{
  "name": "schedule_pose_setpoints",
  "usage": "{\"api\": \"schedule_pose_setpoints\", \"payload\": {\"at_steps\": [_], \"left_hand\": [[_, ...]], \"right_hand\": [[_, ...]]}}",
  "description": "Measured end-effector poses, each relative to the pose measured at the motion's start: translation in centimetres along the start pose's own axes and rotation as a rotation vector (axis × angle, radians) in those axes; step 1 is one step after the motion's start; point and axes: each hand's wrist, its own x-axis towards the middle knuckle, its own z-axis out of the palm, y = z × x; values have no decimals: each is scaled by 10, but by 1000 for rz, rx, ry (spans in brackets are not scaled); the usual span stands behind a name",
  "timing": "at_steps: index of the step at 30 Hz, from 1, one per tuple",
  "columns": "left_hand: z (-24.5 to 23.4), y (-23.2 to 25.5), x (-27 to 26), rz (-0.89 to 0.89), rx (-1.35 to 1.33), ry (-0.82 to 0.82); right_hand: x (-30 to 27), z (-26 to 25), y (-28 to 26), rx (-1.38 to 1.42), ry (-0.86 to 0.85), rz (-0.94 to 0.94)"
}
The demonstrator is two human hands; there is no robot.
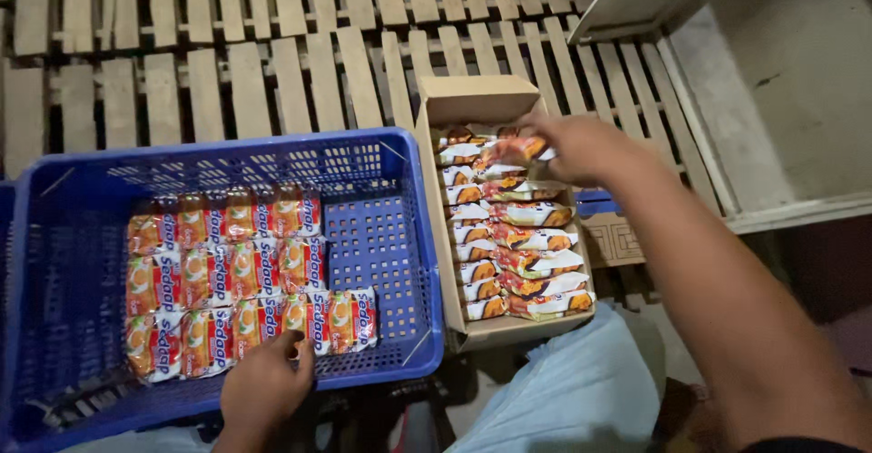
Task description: The person transfers food packets from a blue plastic crate into a cardboard box and then closes the box.
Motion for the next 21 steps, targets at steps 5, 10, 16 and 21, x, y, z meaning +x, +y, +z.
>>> {"api": "schedule_pose_setpoints", "payload": {"at_steps": [5, 10, 16, 21], "left_hand": [[18, -13, 13, 50, 26, 58], [22, -13, 16, 41, 8, 66], [28, -17, 16, 63, -18, 106], [31, -17, 17, 118, -14, 162]], "right_hand": [[57, 31, -5, -334, -227, -29], [80, 43, -20, -329, -363, 32], [64, 35, -27, -265, -347, 105], [53, 45, 5, -134, -146, -107]]}}
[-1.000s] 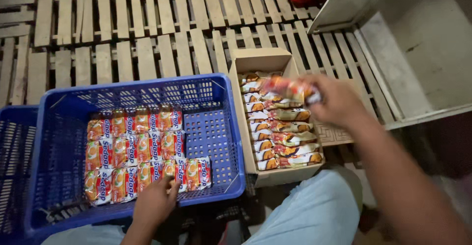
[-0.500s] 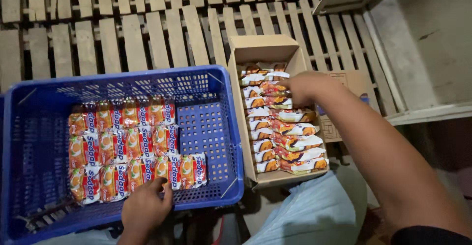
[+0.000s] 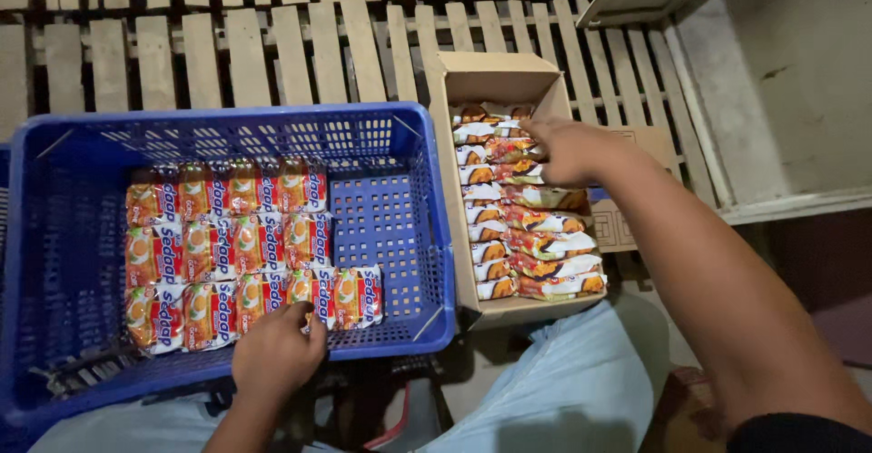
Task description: The person transfers food packets from a blue plastic crate into a cardboard box and then closes the box.
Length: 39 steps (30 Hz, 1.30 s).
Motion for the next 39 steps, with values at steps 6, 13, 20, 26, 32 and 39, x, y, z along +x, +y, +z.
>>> {"api": "schedule_pose_setpoints", "payload": {"at_steps": [6, 13, 20, 26, 32, 39], "left_hand": [[-10, 5, -4, 0, -23, -38], [-18, 8, -8, -10, -9, -108], [-38, 9, -19, 43, -50, -106], [-55, 10, -14, 36, -184, -322], [-2, -13, 47, 125, -232, -554], [23, -18, 137, 391, -200, -425]], "right_hand": [[-71, 44, -2, 295, 366, -8], [-67, 190, 12, 500, 663, 152], [-37, 246, 39, 397, 1015, -12], [-29, 254, 48, 335, 1080, -36], [-60, 223, 16, 385, 912, 104], [-69, 211, 3, 466, 932, 53]]}}
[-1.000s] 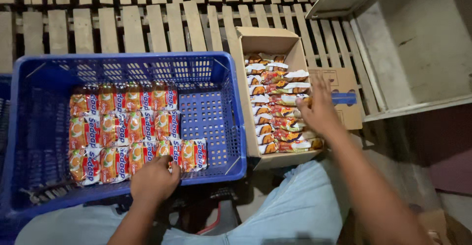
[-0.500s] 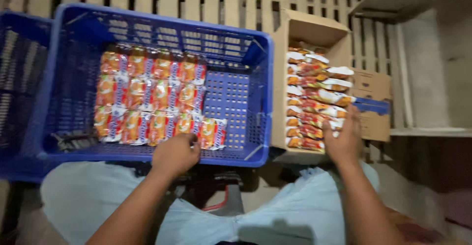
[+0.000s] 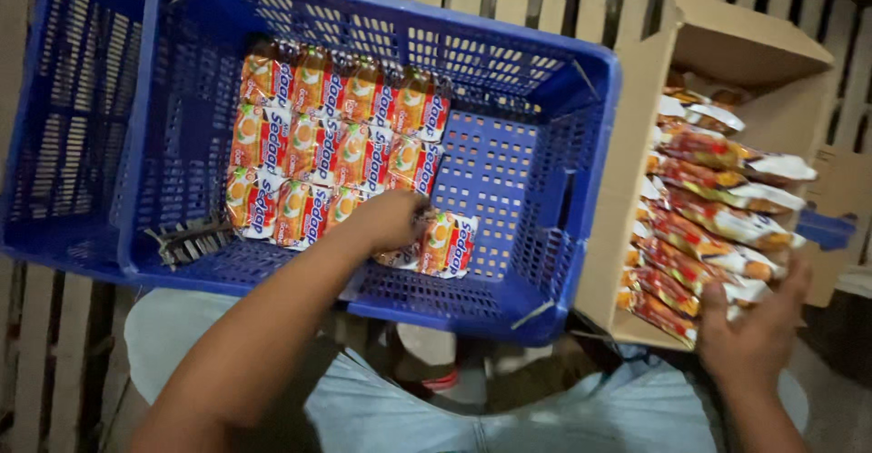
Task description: The person transfers food packets from a blue plastic crate into a cardboard box and then closes the box.
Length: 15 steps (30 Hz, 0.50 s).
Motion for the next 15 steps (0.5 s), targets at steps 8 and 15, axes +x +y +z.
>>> {"api": "schedule_pose_setpoints", "payload": {"at_steps": [8, 15], "left_hand": [[11, 42, 47, -95, 156, -299], [19, 64, 48, -63, 371, -322]], "right_hand": [[-5, 4, 10, 3, -18, 28], [-8, 6, 10, 91, -27, 59]]}}
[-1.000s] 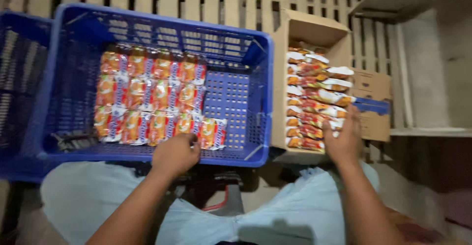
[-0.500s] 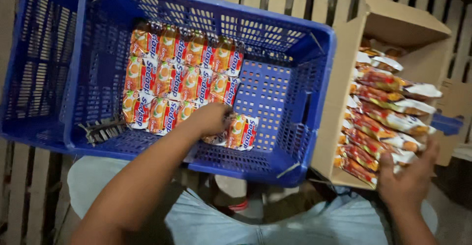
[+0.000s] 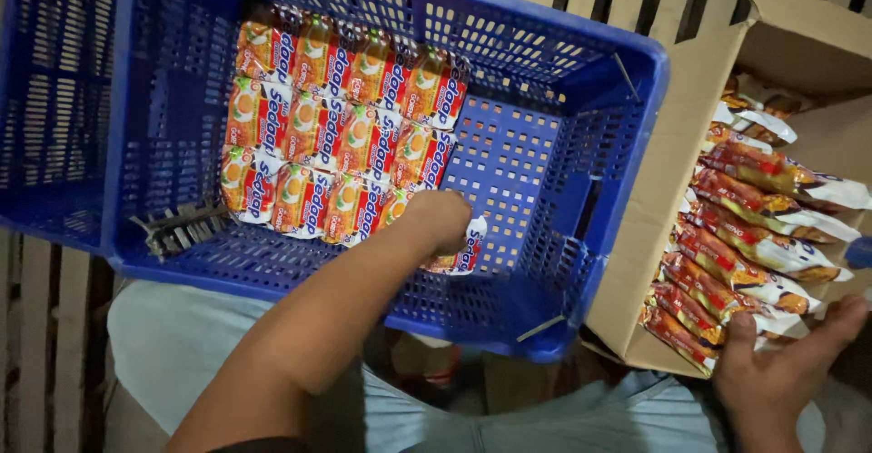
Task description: The person transfers food packets from a blue plastic crate into a cardboard box and then closes the box.
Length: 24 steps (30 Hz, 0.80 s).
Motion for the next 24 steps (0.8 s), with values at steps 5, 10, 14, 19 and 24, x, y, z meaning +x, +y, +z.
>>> {"api": "schedule_pose_setpoints", "payload": {"at_steps": [5, 10, 14, 19, 24], "left_hand": [[-10, -25, -29, -11, -264, 66], [-34, -51, -105, -129, -861, 169], [-35, -64, -153, -184, -980, 395], [-50, -37, -211, -105, -1029, 537], [-28, 8, -210, 109, -914, 502]], "right_hand": [[-3, 8, 29, -10, 61, 17], [-1, 9, 24, -81, 68, 119], [3, 11, 49, -21, 155, -125], [-12, -10, 37, 2, 214, -154], [-76, 13, -16, -120, 302, -708]]}}
